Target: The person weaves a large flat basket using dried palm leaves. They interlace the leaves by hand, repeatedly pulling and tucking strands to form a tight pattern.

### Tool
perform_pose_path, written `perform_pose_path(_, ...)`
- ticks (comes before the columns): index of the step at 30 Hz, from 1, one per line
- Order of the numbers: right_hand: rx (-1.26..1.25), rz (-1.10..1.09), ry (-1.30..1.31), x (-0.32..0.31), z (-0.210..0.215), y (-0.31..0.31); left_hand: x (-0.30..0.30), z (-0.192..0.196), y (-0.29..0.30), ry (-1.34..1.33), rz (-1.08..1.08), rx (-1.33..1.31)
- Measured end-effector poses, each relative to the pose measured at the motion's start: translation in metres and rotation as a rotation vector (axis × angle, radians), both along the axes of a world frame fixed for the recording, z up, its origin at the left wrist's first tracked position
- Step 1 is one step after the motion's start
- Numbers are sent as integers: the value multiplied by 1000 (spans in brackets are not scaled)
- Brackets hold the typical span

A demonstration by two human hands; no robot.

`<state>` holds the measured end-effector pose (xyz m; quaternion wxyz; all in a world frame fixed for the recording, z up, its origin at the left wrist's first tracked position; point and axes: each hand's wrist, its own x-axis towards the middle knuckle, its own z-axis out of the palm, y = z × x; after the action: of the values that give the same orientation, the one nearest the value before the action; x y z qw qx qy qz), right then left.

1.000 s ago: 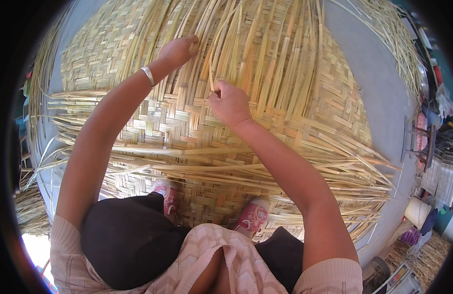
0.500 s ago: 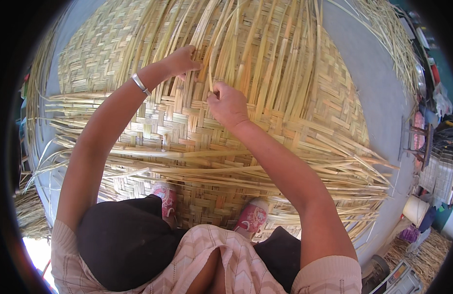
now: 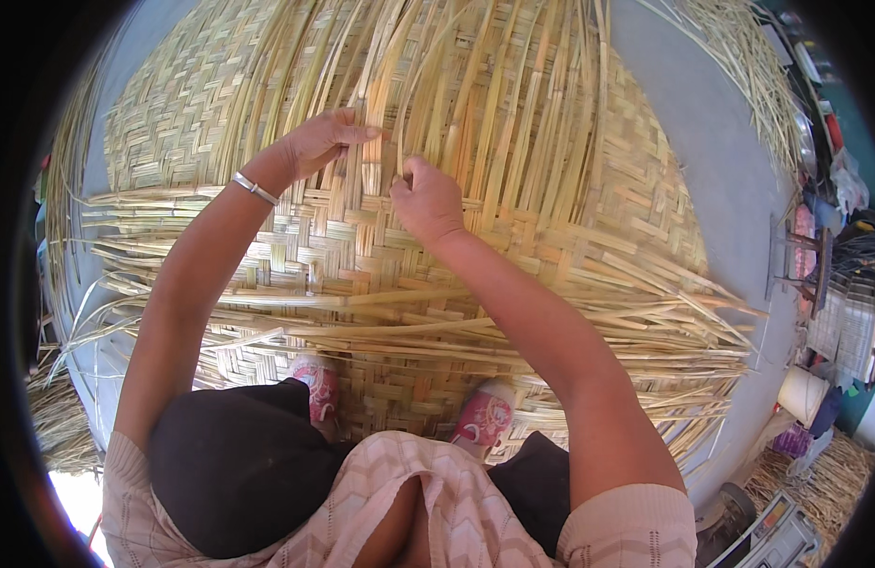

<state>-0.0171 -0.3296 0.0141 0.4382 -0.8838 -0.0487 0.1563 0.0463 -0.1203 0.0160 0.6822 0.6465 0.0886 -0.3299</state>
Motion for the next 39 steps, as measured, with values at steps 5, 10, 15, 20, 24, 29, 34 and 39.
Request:
perform_pose_path(5,-90,47,-56,1,-4,5,-5,4,4,41,-8,-28)
perform_pose_path(10,-141,253,-133,1,-3,1,-9,9,6,3,9,-151)
perform_pose_path(15,-118,278,-112,1,-9,-3,-34,6,8,-45,442,-210)
perform_pose_path(20,-100,259,-126,0,-21,-4,-63,-2,2,-129,687,31)
perform_pose_path(24,-66,224,-167,-7,-23,-4,-92,-6,-4,-185,815,167)
perform_pose_path(29,-65,238,-165,-23,-15,-2,-117,-8,-4,-120,894,73)
perform_pose_path(34,-245,335,-252,-32,-4,-4,-111,-12,4,-142,806,120)
perform_pose_path(39,-455,580,-349,-26,-3,-13,-117,-18,2,-158,844,99)
